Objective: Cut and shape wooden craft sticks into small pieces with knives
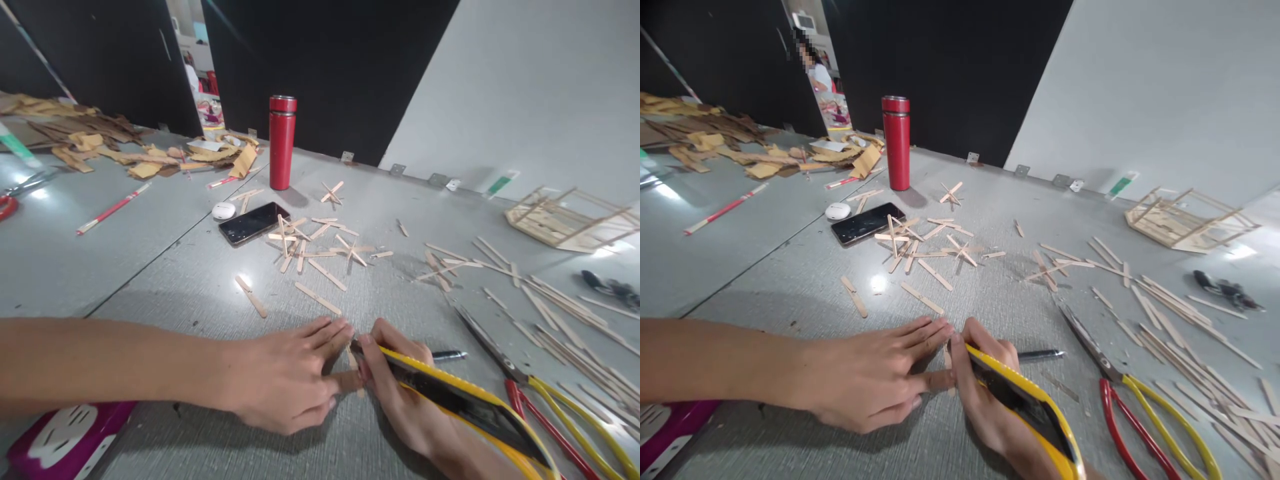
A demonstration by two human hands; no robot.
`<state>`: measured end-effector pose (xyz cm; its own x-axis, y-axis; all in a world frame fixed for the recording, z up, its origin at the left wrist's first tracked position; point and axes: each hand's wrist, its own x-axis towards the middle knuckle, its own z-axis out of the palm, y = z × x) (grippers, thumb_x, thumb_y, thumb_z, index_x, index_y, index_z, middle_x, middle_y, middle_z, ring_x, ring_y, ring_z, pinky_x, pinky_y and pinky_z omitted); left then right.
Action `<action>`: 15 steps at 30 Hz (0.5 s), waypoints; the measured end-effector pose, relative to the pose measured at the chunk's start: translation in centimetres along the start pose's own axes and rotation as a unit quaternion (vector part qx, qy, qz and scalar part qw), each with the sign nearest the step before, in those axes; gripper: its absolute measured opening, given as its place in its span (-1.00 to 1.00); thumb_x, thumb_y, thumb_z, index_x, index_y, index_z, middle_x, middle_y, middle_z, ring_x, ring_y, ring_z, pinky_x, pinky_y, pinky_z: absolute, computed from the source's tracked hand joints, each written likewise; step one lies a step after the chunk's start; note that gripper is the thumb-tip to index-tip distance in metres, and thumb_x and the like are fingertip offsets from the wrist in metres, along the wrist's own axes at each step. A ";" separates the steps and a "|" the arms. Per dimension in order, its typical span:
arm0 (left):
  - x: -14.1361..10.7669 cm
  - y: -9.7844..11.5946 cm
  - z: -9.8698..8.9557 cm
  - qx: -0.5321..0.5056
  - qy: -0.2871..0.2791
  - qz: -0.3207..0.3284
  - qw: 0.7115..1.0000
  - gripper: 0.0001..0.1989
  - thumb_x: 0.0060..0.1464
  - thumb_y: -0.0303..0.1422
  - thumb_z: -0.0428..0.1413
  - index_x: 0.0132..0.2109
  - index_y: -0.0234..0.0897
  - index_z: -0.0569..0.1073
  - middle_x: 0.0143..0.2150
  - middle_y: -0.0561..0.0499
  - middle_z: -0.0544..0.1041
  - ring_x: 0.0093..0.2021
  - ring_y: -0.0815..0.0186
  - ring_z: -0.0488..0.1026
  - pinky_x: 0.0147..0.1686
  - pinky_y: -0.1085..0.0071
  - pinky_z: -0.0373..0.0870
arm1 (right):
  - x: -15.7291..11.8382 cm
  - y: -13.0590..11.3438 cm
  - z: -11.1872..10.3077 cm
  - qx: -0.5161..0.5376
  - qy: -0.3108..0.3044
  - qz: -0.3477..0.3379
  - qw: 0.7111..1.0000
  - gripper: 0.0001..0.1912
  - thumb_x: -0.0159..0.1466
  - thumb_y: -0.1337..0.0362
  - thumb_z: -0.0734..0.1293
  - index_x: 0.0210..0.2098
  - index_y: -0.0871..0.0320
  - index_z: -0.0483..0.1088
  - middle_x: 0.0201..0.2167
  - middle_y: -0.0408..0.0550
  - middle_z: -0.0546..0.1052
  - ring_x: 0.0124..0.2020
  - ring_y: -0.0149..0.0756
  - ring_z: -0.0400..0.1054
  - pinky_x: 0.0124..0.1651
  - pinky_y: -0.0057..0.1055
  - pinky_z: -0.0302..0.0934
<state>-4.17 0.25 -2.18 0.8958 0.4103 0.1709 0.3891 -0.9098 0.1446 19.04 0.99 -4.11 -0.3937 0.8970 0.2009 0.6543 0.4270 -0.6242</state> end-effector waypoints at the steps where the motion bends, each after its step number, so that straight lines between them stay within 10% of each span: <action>1: 0.0 0.0 0.0 0.002 -0.002 0.001 1.000 -0.46 0.44 -0.33 -0.05 0.45 -0.48 0.25 0.47 -0.54 0.16 0.50 -0.21 0.07 0.45 0.00 0.11 | 0.0 0.1 0.0 0.002 0.000 0.007 1.000 -0.61 0.52 0.15 0.16 -0.46 0.02 0.18 -0.56 -0.24 0.33 -0.57 -0.34 0.25 -0.43 -0.33 0.19; 15: 0.0 -0.1 -0.3 -0.019 0.010 0.008 1.000 -0.52 0.43 -0.34 -0.03 0.38 -0.46 0.35 0.48 -0.43 0.20 0.52 -0.10 0.07 0.48 0.05 0.07 | 0.5 -1.5 -0.8 -0.051 0.000 -0.055 0.997 -0.60 0.53 0.18 0.08 -0.44 0.02 0.30 -0.50 -0.14 0.44 -0.52 -0.30 0.36 -0.34 -0.28 0.32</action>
<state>-4.25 0.35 -1.94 0.8970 0.3980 0.1925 0.3666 -0.9129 0.1795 18.39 0.93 -2.49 -0.4658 0.8447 0.2638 0.6700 0.5314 -0.5184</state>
